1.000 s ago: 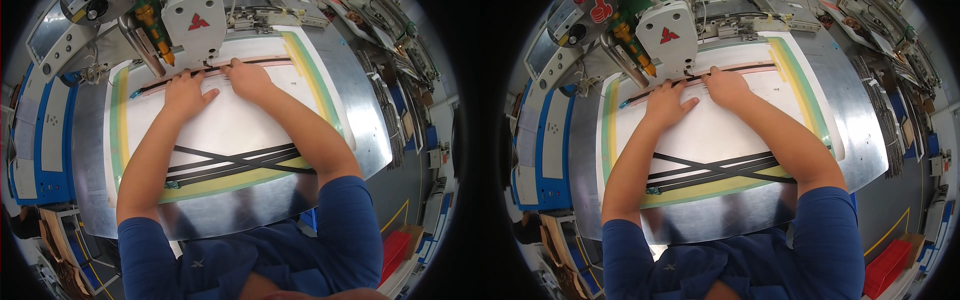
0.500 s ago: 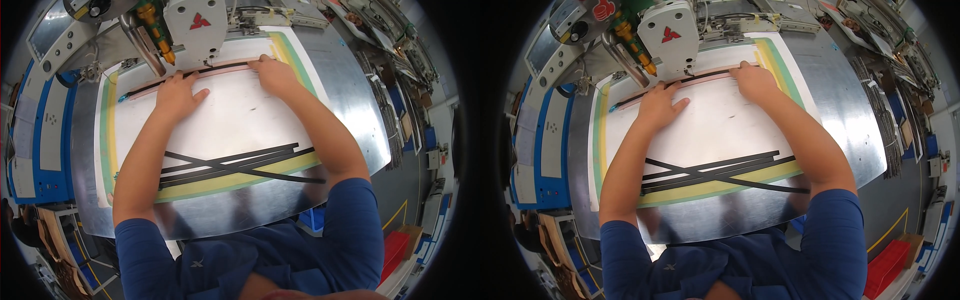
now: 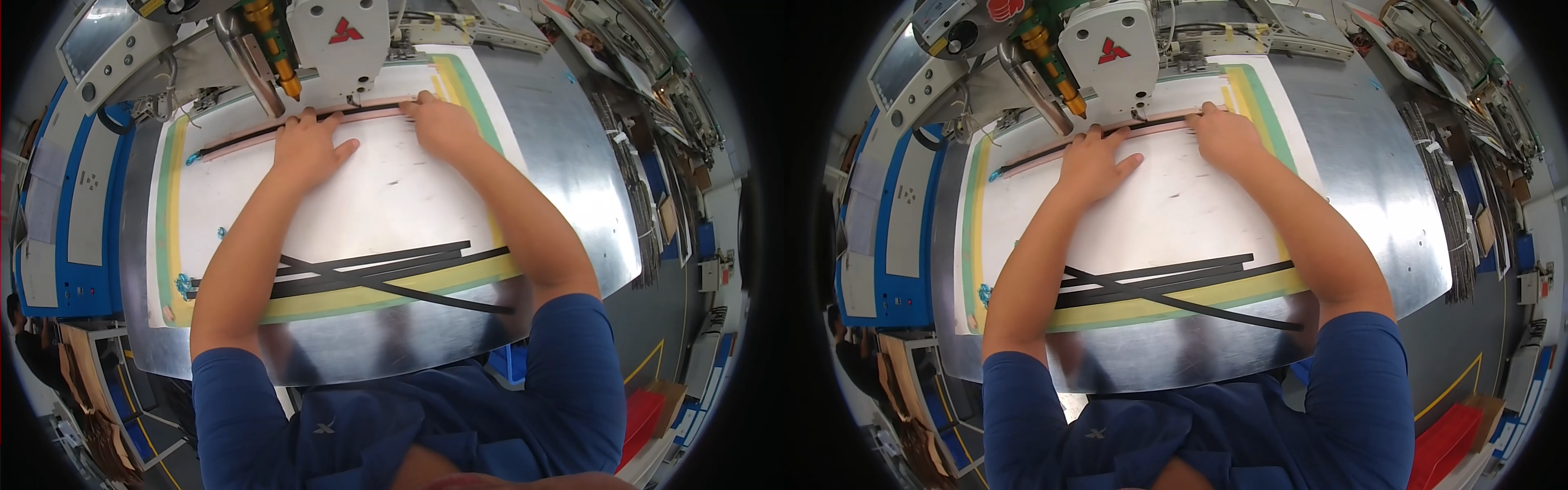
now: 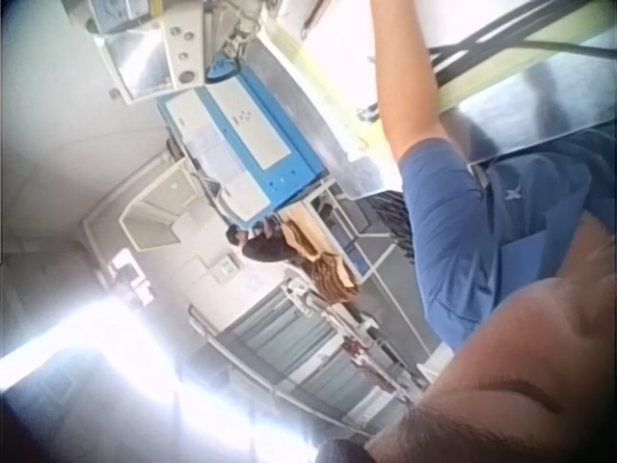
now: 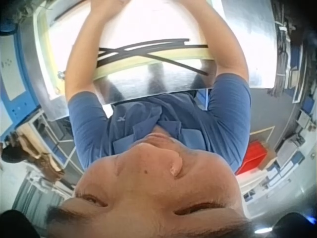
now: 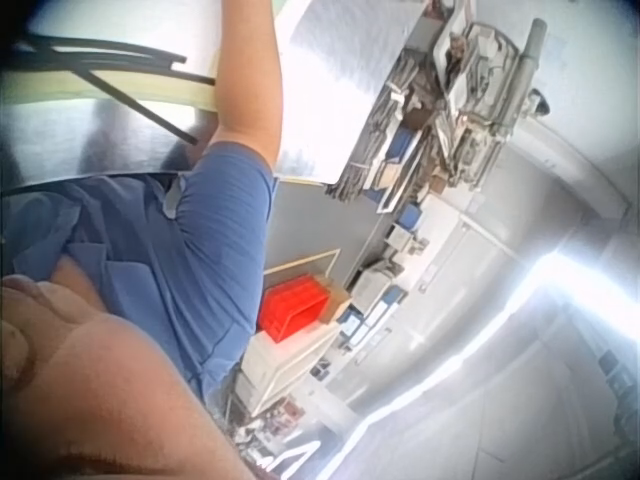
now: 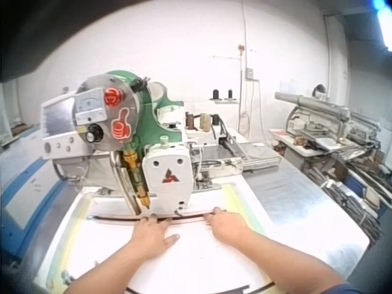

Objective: Using an industrial sewing machine to sew patterns onto leather or fabric straps positioned on a template.

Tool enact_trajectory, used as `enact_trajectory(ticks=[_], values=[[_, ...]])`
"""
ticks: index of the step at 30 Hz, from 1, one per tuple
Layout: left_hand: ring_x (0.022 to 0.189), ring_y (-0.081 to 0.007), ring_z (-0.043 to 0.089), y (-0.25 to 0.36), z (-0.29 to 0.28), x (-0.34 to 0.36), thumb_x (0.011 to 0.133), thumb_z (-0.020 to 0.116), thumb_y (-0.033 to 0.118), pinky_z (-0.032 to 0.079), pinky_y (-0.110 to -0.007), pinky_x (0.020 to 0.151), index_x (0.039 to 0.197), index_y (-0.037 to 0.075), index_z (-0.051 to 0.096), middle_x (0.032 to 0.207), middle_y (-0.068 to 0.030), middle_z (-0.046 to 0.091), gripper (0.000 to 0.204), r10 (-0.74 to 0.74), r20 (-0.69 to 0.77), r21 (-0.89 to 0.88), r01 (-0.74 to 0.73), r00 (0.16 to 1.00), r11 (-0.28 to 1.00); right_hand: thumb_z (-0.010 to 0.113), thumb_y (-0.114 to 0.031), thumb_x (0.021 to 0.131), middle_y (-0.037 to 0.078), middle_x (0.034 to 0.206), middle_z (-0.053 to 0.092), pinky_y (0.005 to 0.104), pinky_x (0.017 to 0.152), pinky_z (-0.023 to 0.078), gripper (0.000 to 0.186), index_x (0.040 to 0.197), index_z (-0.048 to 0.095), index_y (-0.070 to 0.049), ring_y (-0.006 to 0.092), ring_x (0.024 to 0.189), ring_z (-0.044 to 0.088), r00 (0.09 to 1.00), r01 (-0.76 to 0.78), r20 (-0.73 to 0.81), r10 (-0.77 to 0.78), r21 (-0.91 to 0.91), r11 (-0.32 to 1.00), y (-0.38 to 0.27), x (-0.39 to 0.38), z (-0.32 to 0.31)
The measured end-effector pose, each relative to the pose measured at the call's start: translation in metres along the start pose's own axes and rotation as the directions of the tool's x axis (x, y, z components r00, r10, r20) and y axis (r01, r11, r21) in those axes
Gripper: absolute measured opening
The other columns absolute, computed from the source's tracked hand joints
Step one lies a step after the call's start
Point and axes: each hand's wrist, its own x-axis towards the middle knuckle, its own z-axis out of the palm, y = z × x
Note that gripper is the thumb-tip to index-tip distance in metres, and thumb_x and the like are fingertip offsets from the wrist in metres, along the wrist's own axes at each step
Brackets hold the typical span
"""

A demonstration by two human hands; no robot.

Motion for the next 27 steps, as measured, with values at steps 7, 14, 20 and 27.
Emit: enact_trajectory(ticks=[7, 14, 20, 27], values=[[0.132, -0.0379, 0.055, 0.001, 0.016, 0.016, 0.095, 0.067, 0.054, 0.042, -0.050, 0.111, 0.144, 0.014, 0.064, 0.144, -0.0176, 0.058, 0.064, 0.044, 0.023, -0.049, -0.043, 0.999, 0.998, 0.052, -0.008, 0.098, 0.014, 0.129, 0.063, 0.0446, 0.093, 0.060, 0.042, 0.138, 0.066, -0.013, 0.0326, 0.117, 0.069, 0.999, 0.053, -0.003, -0.053, 0.008, 0.999, -0.014, 0.007, 0.002], [0.123, -0.0418, 0.060, 0.014, 0.008, 0.007, 0.093, 0.070, 0.053, 0.046, -0.048, 0.109, 0.141, 0.011, 0.066, 0.136, -0.0210, 0.062, 0.064, 0.041, -0.067, -0.002, -0.041, 0.997, 0.999, 0.052, -0.008, 0.099, 0.014, 0.127, 0.064, 0.0451, 0.092, 0.060, 0.040, 0.135, 0.067, -0.012, 0.0330, 0.112, 0.071, 0.997, 0.083, 0.003, -0.083, 0.020, 0.996, -0.020, 0.010, 0.003], [0.124, -0.0426, 0.059, 0.005, 0.014, 0.015, 0.092, 0.069, 0.057, 0.047, -0.050, 0.108, 0.142, 0.017, 0.066, 0.136, -0.0225, 0.060, 0.063, 0.051, -0.029, -0.029, -0.052, 0.998, 0.998, 0.053, -0.005, 0.097, 0.012, 0.125, 0.064, 0.0441, 0.090, 0.060, 0.041, 0.134, 0.068, -0.013, 0.0320, 0.110, 0.072, 0.998, 0.055, 0.009, -0.056, 0.021, 0.998, -0.010, 0.008, 0.000], [0.129, -0.0389, 0.056, 0.016, 0.007, 0.011, 0.092, 0.067, 0.062, 0.043, -0.050, 0.110, 0.147, 0.022, 0.062, 0.143, -0.0192, 0.057, 0.068, 0.009, 0.011, -0.003, -0.009, 1.000, 1.000, 0.054, -0.004, 0.095, 0.012, 0.126, 0.064, 0.0444, 0.089, 0.060, 0.043, 0.135, 0.068, -0.013, 0.0319, 0.110, 0.071, 0.997, 0.074, -0.033, -0.072, 0.076, 0.994, -0.012, 0.010, 0.012]])
